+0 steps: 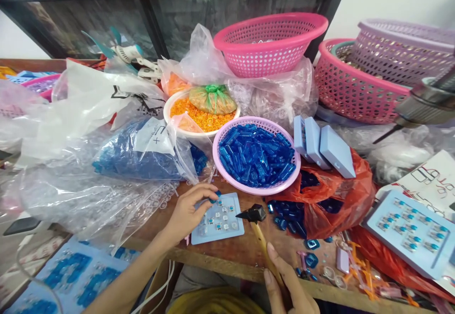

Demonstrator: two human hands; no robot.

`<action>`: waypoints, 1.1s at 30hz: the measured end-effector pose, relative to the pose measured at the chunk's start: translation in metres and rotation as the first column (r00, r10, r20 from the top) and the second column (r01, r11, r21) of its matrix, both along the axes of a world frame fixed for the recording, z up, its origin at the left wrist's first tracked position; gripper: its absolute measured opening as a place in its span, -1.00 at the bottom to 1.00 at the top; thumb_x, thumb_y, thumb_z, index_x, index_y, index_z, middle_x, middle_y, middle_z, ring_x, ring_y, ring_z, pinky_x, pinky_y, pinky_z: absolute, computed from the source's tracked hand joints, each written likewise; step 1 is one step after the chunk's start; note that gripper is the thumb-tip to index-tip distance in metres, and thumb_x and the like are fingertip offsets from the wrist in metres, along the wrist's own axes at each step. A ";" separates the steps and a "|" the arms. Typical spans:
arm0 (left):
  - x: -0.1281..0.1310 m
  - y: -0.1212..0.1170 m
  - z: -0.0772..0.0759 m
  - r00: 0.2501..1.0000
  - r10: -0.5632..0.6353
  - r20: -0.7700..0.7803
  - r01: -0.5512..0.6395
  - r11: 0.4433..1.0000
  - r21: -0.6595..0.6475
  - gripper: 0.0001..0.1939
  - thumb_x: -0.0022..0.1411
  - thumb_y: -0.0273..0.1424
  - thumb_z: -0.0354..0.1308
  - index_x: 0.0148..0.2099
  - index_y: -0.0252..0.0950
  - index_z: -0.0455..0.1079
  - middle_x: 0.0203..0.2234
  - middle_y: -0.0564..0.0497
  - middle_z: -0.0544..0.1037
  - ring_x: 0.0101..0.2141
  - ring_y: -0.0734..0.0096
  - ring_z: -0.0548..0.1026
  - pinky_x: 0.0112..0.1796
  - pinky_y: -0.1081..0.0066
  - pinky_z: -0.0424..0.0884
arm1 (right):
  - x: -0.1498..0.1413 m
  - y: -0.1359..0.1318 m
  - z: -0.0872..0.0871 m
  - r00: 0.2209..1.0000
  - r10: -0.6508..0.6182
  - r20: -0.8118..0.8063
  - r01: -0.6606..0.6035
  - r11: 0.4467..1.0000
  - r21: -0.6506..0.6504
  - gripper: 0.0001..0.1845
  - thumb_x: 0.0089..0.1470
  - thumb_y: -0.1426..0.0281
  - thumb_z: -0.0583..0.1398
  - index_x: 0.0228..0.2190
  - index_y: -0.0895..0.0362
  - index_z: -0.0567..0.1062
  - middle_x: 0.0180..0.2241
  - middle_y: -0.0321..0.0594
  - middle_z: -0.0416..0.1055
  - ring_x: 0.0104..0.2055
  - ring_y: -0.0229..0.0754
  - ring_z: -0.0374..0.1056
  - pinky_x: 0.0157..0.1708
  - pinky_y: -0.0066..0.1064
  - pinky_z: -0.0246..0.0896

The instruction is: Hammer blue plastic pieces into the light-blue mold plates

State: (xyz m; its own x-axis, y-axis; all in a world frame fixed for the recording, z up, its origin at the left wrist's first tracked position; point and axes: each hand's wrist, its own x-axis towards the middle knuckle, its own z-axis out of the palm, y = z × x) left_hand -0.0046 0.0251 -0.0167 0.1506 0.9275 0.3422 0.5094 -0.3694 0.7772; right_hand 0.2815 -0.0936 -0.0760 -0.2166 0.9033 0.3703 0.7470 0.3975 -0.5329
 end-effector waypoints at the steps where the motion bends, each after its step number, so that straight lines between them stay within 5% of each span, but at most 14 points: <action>1: 0.000 0.000 -0.001 0.999 -0.035 -0.013 0.035 0.999 -0.012 -0.73 0.19 -0.61 0.04 -0.24 -0.22 0.52 -0.17 -0.05 0.64 -0.14 0.34 0.61 -0.06 0.32 0.53 | -0.001 0.000 0.000 1.000 -0.003 -0.002 0.003 1.000 0.004 -0.48 0.31 0.40 0.15 0.26 0.01 0.30 -0.09 -0.28 0.65 -0.09 -0.20 0.59 -0.15 -0.65 0.43; 7: -0.004 -0.005 -0.003 0.966 -0.171 -0.194 0.161 0.985 -0.065 -0.68 0.21 -0.61 0.04 -0.11 -0.21 0.52 -0.03 -0.08 0.63 0.01 0.26 0.57 0.05 0.25 0.49 | -0.001 -0.002 -0.003 0.998 -0.009 -0.056 0.007 0.999 -0.037 -0.43 0.30 0.44 0.16 0.29 0.02 0.27 -0.12 -0.29 0.66 -0.17 -0.28 0.62 -0.17 -0.72 0.40; 12: -0.008 -0.006 -0.002 0.957 -0.107 -0.268 0.113 0.994 0.005 -0.86 0.31 -0.46 0.17 -0.12 -0.24 0.54 -0.17 -0.10 0.63 -0.11 0.23 0.58 -0.03 0.23 0.52 | 0.004 -0.002 -0.006 0.999 -0.003 -0.042 0.002 1.000 -0.030 -0.40 0.28 0.47 0.18 0.30 0.02 0.28 -0.08 -0.27 0.65 -0.14 -0.26 0.61 -0.14 -0.70 0.40; 18: -0.008 -0.003 -0.008 0.975 -0.042 -0.218 0.067 0.992 0.108 -0.85 0.41 -0.35 0.14 -0.10 -0.22 0.53 -0.27 -0.05 0.67 -0.19 0.27 0.60 -0.12 0.30 0.54 | 0.002 -0.001 -0.004 0.995 -0.036 -0.088 0.031 0.998 -0.058 -0.50 0.27 0.44 0.19 0.22 0.01 0.38 -0.05 -0.31 0.64 -0.12 -0.25 0.60 -0.06 -0.66 0.37; 23: -0.003 -0.001 -0.011 0.979 -0.030 -0.199 0.072 0.975 0.209 -0.80 0.42 -0.25 0.15 -0.15 -0.23 0.53 -0.31 -0.04 0.67 -0.24 0.28 0.60 -0.17 0.31 0.55 | -0.004 0.001 -0.002 0.994 -0.059 -0.096 0.054 0.997 -0.050 -0.48 0.26 0.39 0.20 0.23 -0.06 0.37 -0.07 -0.34 0.64 -0.14 -0.22 0.61 -0.20 -0.67 0.44; 33: 0.000 -0.010 -0.010 0.984 -0.020 -0.176 0.056 0.978 0.200 -0.99 0.32 -0.46 0.25 -0.21 -0.28 0.51 -0.34 -0.03 0.64 -0.25 0.29 0.55 -0.18 0.35 0.49 | -0.030 0.023 0.035 0.997 0.011 -0.073 -0.011 1.000 0.001 -0.54 0.28 0.45 0.16 0.18 0.01 0.43 0.01 -0.25 0.61 -0.01 -0.14 0.57 -0.05 -0.50 0.47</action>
